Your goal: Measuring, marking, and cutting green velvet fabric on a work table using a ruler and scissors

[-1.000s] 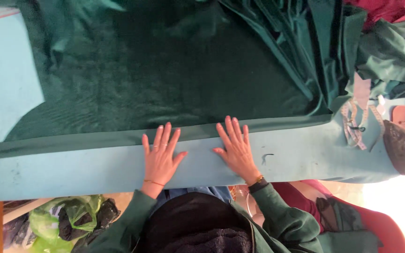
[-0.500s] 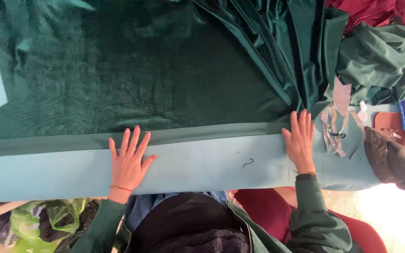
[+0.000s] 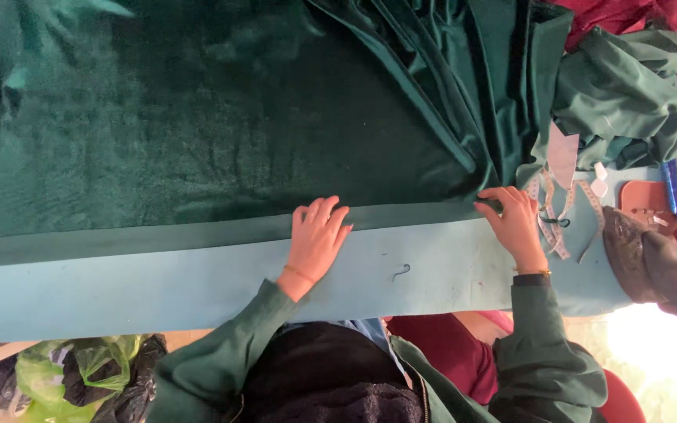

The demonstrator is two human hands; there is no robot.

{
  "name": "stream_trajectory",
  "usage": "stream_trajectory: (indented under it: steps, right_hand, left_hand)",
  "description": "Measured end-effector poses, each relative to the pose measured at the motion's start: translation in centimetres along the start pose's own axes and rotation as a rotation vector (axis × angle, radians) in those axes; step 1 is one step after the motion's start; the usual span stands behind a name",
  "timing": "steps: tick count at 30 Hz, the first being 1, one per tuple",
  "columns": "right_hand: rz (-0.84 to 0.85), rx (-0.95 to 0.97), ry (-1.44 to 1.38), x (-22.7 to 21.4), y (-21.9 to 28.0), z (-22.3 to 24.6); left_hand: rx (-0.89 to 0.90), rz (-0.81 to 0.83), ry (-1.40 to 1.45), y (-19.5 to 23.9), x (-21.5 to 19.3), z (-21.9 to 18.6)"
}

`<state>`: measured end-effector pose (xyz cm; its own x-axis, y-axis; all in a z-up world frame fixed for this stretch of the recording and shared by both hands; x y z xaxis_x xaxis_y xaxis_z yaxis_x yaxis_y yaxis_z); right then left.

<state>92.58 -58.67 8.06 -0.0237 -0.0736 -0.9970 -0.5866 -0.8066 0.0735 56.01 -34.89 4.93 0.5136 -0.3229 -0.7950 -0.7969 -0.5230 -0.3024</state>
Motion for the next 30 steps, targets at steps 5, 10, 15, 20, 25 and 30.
stream_trajectory:
  steps: [5, 10, 15, 20, 25, 30]
  right_hand:
    - [0.040, 0.016, -0.061, -1.8, 0.0, 0.1]
    - [0.005, 0.015, -0.238, -4.2, -0.4, 1.0]
    - [0.008, 0.001, -0.253, -3.5, -1.4, 1.0]
    - [0.032, -0.014, -0.211, -2.3, -1.7, 0.9]
    - [-0.004, -0.017, -0.176, -1.7, -1.5, 0.4]
    - [-0.245, 0.042, -0.188, -2.2, -0.5, 1.6]
  left_hand:
    - [-0.117, 0.069, 0.012, -1.9, 4.1, 1.3]
    - [-0.160, 0.085, 0.107, -1.8, 2.6, 0.3]
    - [-0.160, -0.014, 0.240, -0.9, 1.1, -0.5]
    - [-0.143, -0.039, 0.182, -0.9, 2.1, -0.3]
    - [-0.129, -0.084, 0.075, -1.0, 1.8, -1.2]
    - [0.076, 0.027, -0.041, -1.0, -0.6, -4.7]
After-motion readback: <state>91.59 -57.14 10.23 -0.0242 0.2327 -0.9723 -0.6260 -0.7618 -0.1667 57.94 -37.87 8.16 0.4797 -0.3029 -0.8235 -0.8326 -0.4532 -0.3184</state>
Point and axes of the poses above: each hand's wrist, its own y-axis away from the middle knuckle, its own x-axis out of the palm, z = x × y, the point moved 1 cm from there along -y, towards the middle knuckle, and after that the axes turned 14 degrees about y, right-handed, at the moved point
